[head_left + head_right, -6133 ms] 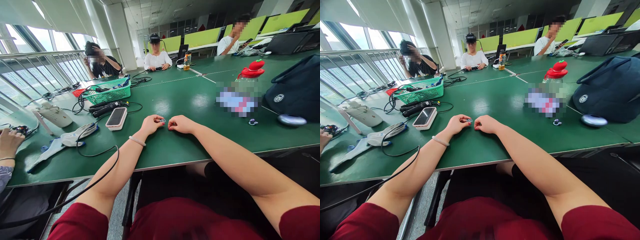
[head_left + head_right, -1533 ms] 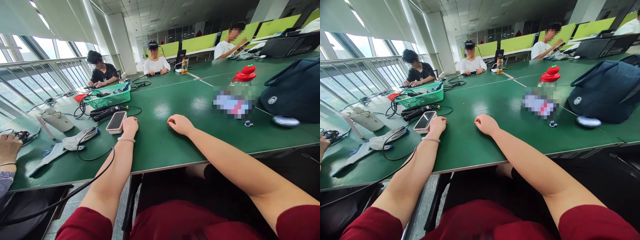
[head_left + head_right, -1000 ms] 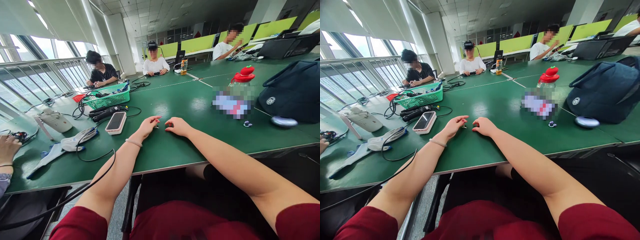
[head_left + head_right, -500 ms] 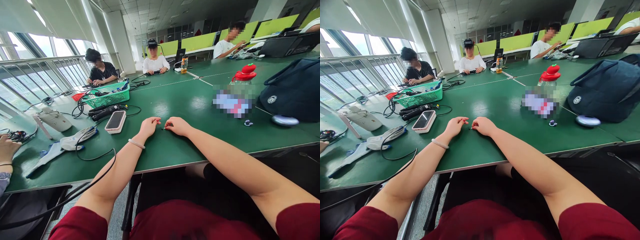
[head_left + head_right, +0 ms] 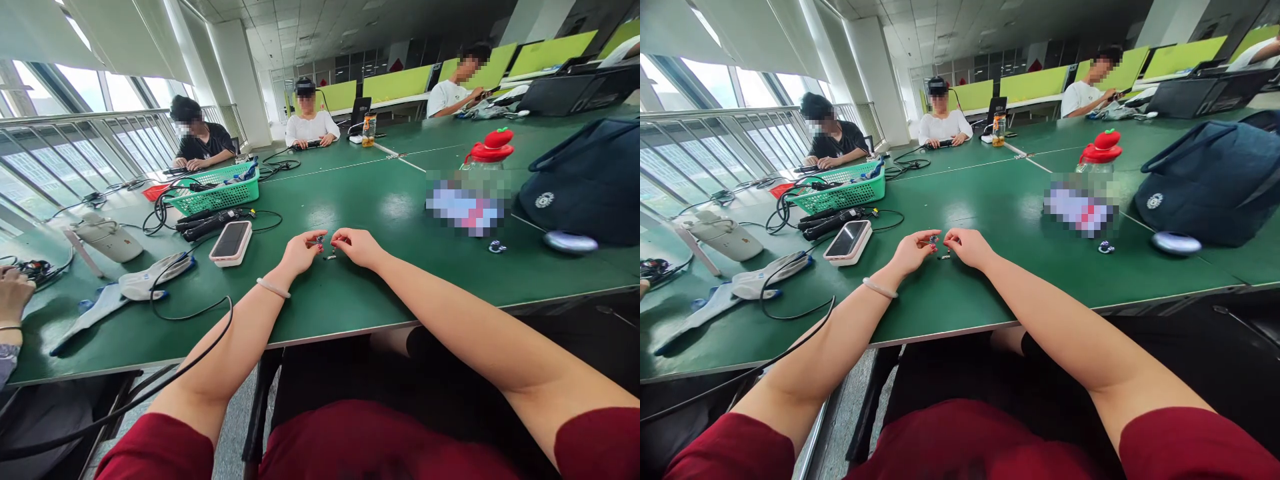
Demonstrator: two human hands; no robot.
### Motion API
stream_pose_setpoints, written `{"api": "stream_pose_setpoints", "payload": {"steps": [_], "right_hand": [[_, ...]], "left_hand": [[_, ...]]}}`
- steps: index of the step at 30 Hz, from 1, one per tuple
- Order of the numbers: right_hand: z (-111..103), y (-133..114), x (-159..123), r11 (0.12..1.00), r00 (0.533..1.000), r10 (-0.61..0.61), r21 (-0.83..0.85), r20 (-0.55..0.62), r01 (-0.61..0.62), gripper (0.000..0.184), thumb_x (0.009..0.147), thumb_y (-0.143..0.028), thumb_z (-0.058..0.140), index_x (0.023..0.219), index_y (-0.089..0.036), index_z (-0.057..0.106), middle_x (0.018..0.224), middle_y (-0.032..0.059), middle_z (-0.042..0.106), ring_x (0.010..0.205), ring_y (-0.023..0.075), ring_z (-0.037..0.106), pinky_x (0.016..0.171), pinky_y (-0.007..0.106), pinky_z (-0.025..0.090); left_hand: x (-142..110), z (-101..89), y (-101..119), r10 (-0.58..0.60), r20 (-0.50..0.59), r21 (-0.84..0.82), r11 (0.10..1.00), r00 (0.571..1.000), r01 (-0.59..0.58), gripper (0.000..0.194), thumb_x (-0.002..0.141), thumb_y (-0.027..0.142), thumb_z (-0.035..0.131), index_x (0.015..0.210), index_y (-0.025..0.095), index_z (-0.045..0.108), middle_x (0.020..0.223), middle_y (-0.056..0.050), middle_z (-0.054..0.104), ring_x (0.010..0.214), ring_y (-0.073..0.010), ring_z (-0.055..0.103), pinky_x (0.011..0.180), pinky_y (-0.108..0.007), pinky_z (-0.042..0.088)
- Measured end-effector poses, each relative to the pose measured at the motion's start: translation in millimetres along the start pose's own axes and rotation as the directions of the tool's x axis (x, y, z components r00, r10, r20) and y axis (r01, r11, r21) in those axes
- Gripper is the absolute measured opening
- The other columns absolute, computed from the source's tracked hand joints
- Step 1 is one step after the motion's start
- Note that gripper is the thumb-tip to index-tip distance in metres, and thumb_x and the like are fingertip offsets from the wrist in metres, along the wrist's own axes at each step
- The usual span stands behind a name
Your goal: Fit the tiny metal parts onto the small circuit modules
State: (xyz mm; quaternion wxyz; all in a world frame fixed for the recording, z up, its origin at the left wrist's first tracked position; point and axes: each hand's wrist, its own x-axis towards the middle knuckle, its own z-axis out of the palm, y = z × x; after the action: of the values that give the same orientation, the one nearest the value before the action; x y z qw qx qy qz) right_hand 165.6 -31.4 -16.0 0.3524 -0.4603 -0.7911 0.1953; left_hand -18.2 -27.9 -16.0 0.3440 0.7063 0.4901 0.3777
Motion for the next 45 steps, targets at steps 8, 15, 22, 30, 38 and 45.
{"api": "stream_pose_setpoints", "payload": {"steps": [8,15,22,30,38,45], "right_hand": [[3.5,3.1,2.0,0.993,0.999,0.016,0.114,-0.043,-0.011,0.008,0.078,-0.019,0.058,0.082,-0.019,0.065,0.079,0.0012,0.069,0.068,0.0136,0.058,0.07,0.027,0.044],[4.9,5.2,0.4,0.981,0.998,0.022,0.196,-0.054,-0.011,0.011,0.075,-0.02,0.06,0.085,-0.02,0.055,0.078,-0.0005,0.067,0.064,0.0118,0.058,0.066,0.026,0.045],[1.4,-2.1,-1.6,0.98,0.997,-0.002,0.197,-0.076,0.017,0.013,0.075,-0.018,0.059,0.086,-0.022,0.053,0.078,-0.001,0.068,0.065,0.0127,0.058,0.07,0.028,0.045],[0.1,-6.5,-3.9,0.99,0.996,-0.023,0.135,-0.085,0.034,0.016,0.075,-0.014,0.058,0.088,-0.023,0.054,0.081,-0.001,0.07,0.066,0.0132,0.059,0.071,0.028,0.046],[2.0,-5.1,-3.9,0.993,0.996,-0.03,0.114,-0.084,0.04,0.016,0.075,-0.015,0.058,0.089,-0.023,0.054,0.081,-0.0016,0.068,0.065,0.0128,0.059,0.07,0.028,0.046],[0.9,-6.0,-4.8,0.996,0.996,-0.042,0.077,-0.08,0.048,0.014,0.077,-0.019,0.059,0.089,-0.023,0.054,0.08,-0.0024,0.066,0.062,0.0117,0.056,0.067,0.026,0.044]], "left_hand": [[-6.8,0.1,12.5,0.091,0.019,0.239,0.967,0.996,-0.093,0.042,0.074,0.02,0.067,0.117,0.019,0.066,0.081,-0.002,0.068,0.075,-0.015,0.062,0.08,-0.029,0.05],[-11.0,-0.9,21.7,0.196,0.079,0.457,0.864,0.978,-0.21,0.04,0.078,0.025,0.064,0.118,0.028,0.065,0.086,0.0,0.072,0.08,-0.0178,0.062,0.078,-0.03,0.047],[-15.9,-0.7,29.2,0.239,0.039,0.573,0.79,0.97,-0.218,0.043,0.079,0.028,0.065,0.122,0.028,0.062,0.086,0.0,0.072,0.085,-0.0212,0.059,0.079,-0.032,0.044],[-15.9,-0.9,28.5,0.261,0.059,0.593,0.767,0.964,-0.244,0.04,0.079,0.028,0.065,0.118,0.028,0.064,0.086,0.0,0.073,0.087,-0.0218,0.058,0.08,-0.033,0.044],[-16.6,-0.7,28.3,0.274,0.07,0.594,0.761,0.959,-0.261,0.044,0.077,0.024,0.066,0.12,0.027,0.061,0.086,0.0,0.073,0.089,-0.0221,0.058,0.084,-0.035,0.044],[-16.4,-1.0,27.1,0.254,0.058,0.485,0.838,0.965,-0.25,0.043,0.074,0.027,0.066,0.117,0.028,0.064,0.083,0.001,0.072,0.088,-0.0206,0.06,0.085,-0.033,0.044]]}}
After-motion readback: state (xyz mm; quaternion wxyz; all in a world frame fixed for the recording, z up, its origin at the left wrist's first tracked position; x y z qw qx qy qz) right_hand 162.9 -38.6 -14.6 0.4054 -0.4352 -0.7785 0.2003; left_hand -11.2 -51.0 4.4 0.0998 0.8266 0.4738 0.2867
